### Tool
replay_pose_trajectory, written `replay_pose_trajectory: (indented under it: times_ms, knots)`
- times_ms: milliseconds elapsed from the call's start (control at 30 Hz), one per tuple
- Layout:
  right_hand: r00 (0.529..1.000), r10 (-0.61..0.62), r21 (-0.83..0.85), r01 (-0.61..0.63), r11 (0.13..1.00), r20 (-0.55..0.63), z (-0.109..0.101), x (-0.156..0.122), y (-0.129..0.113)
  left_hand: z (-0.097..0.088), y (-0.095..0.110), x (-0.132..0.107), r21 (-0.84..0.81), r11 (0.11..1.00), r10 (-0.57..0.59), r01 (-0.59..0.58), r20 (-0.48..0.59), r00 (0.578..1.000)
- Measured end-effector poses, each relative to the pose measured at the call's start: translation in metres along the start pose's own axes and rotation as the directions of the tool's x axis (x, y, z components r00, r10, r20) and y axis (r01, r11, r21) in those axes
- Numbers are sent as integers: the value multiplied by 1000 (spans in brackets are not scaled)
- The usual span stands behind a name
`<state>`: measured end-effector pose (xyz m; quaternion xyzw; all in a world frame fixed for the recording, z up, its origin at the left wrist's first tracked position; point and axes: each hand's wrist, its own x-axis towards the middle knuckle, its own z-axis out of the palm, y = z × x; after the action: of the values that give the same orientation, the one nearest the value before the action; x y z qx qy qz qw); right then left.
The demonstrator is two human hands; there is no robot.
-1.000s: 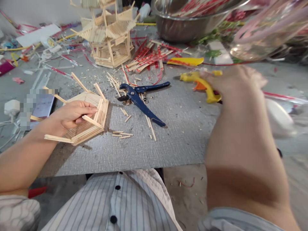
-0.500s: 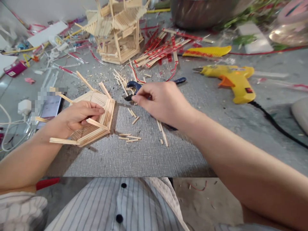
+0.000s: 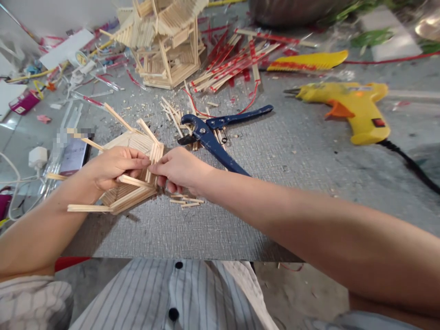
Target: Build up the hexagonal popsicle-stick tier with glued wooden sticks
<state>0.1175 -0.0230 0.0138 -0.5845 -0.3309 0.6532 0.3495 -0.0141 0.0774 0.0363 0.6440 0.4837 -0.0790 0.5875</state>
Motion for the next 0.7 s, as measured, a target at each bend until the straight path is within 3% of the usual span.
replay_pose_trajectory:
  times_ms: [233, 700]
  knots:
    - [1000, 19, 74, -19, 997, -6, 5, 2, 2, -2, -4, 1, 29, 999, 27, -28, 16, 999]
    - [1000, 24, -11, -24, 1000, -7, 4, 1, 2, -1, -6, 1, 20, 999, 34, -35, 11, 999]
